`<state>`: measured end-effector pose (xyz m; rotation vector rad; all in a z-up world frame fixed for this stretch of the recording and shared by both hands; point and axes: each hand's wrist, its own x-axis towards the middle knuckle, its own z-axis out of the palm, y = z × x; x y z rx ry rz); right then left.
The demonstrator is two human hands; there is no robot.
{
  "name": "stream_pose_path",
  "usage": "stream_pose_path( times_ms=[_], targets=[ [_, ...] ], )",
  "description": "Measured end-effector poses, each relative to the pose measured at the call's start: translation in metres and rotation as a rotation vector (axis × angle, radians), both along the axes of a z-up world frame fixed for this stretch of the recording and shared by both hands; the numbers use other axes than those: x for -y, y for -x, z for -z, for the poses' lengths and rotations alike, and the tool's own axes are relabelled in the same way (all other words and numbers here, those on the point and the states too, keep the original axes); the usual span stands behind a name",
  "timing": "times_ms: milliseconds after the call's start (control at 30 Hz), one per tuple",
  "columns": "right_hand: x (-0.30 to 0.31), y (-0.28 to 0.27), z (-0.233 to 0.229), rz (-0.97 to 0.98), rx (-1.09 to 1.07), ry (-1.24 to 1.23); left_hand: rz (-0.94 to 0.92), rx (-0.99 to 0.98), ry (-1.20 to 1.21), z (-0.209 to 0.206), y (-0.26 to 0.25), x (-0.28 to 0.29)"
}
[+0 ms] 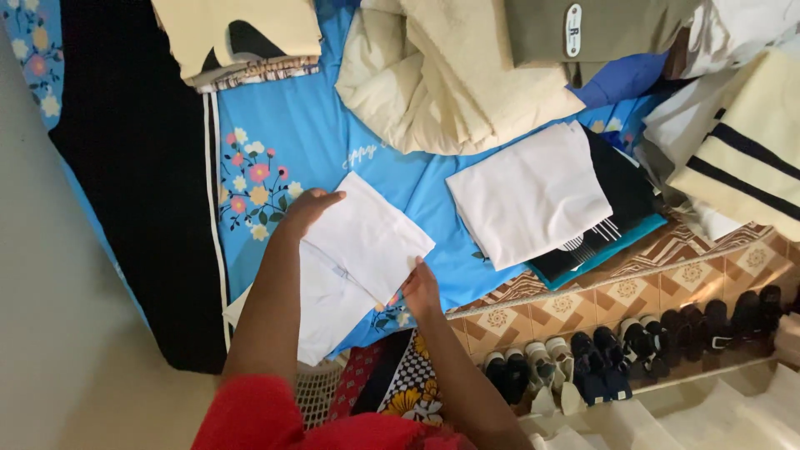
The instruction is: The person folds multiple shirts and tops on a bed, smoothing and aligning each item before stacking them. They handle beige, white, and teal garments one at a time, placing each folded piece into a growing pile.
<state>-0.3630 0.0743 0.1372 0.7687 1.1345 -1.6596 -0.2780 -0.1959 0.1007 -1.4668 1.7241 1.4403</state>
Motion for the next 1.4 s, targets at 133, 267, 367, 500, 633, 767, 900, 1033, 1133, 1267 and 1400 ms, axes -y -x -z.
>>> stream_pose_path(
  times_ms=[133, 267, 367, 500, 633, 767, 900, 1033, 1133, 1267, 1400],
  targets=[
    [0.022, 0.034, -0.019, 0.081, 0.155, 0.127, -0.338, -0.289, -0.159, -0.032, 0.021, 0.002],
    [-0.001, 0.042, 0.063, 0.060, 0.125, 0.107, -0.477, -0.455, -0.203, 0.037, 0.039, 0.009],
    [0.010, 0.064, 0.044, 0.089, 0.025, 0.084, -0.644, -0.529, -0.232, 0.141, 0.048, 0.017],
    [-0.002, 0.068, 0.069, 0.041, -0.060, 0.066, -0.234, -0.300, 0.056, 0.112, 0.060, 0.010],
    [-0.012, 0.065, 0.077, -0.131, -0.033, 0.003, 0.080, -0.236, 0.087, 0.066, 0.057, 0.011],
    [-0.023, 0.041, 0.054, -0.282, 0.067, -0.035, 0.440, -0.052, -0.005, 0.043, 0.025, 0.017],
    [-0.028, 0.022, 0.064, -0.326, 0.064, 0.000, 0.339, -0.022, -0.030, 0.055, -0.012, 0.016],
    [-0.019, 0.019, 0.043, -0.510, -0.100, -0.168, 0.600, 0.118, 0.317, 0.120, -0.034, 0.002],
    [-0.036, 0.031, 0.065, -0.638, -0.171, -0.282, 0.633, 0.217, 0.488, 0.110, -0.002, 0.001],
    [-0.085, 0.072, 0.145, -1.621, -0.766, -0.848, 0.758, -0.038, 1.074, 0.041, 0.057, -0.014],
    [-0.027, 0.094, 0.068, -1.190, -1.059, -0.780, 0.851, -0.420, 1.078, 0.078, 0.077, -0.017]
  ],
)
